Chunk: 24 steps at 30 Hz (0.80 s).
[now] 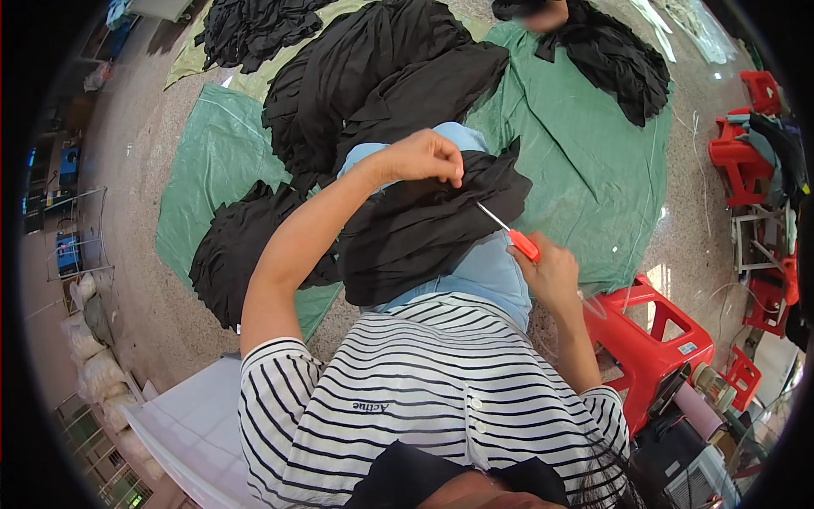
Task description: Trim excess threads and cut fabric pieces using scissors in a manufacturing setting.
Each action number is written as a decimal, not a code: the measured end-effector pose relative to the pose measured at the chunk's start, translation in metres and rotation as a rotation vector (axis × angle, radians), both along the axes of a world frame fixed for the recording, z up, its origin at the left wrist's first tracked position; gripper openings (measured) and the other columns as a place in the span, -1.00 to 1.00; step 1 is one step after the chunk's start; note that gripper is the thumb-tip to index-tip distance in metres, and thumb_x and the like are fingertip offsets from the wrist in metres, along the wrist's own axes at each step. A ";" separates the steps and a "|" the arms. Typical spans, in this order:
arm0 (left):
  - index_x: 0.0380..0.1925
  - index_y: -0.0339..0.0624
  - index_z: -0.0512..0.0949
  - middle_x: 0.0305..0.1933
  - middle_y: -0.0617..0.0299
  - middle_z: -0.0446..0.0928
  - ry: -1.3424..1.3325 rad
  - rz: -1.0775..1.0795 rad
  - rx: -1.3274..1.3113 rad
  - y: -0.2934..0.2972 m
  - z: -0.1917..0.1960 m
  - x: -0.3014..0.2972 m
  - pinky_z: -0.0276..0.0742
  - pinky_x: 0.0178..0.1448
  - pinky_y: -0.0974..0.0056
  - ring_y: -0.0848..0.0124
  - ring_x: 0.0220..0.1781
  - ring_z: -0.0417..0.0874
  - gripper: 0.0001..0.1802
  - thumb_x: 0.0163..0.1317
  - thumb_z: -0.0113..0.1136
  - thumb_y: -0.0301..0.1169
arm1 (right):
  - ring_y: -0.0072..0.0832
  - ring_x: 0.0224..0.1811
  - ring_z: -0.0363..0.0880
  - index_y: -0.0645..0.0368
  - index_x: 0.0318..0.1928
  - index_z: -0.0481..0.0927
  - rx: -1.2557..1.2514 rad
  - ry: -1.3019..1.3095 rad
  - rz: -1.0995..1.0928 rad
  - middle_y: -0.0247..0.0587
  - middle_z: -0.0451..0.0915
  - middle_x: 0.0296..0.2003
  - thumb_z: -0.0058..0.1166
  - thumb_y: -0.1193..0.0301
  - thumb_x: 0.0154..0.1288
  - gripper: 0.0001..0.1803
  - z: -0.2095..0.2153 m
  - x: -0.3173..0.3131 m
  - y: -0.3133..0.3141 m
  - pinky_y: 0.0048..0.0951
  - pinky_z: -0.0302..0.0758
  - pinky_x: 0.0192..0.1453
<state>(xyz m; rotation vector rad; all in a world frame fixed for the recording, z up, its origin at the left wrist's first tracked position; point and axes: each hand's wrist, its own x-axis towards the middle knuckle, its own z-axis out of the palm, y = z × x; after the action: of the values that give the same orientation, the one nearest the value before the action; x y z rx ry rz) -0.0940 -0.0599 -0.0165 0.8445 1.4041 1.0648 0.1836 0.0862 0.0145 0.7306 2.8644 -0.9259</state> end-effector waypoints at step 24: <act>-0.41 -0.17 0.64 -0.33 0.17 0.52 0.659 -0.286 0.101 -0.003 0.013 0.030 0.48 -0.13 0.17 0.20 -0.21 0.58 -0.83 0.10 0.29 -0.31 | 0.03 -0.41 0.59 0.15 -0.30 0.56 0.004 -0.042 0.002 0.00 0.61 -0.42 0.21 0.09 0.23 -0.64 0.000 0.025 -0.003 -0.04 0.44 -0.37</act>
<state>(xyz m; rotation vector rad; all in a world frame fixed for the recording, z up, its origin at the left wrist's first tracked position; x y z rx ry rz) -0.0644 -0.0629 -0.0039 1.5127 1.7007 0.6591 0.2090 0.0831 0.0143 0.7379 2.8311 -0.8933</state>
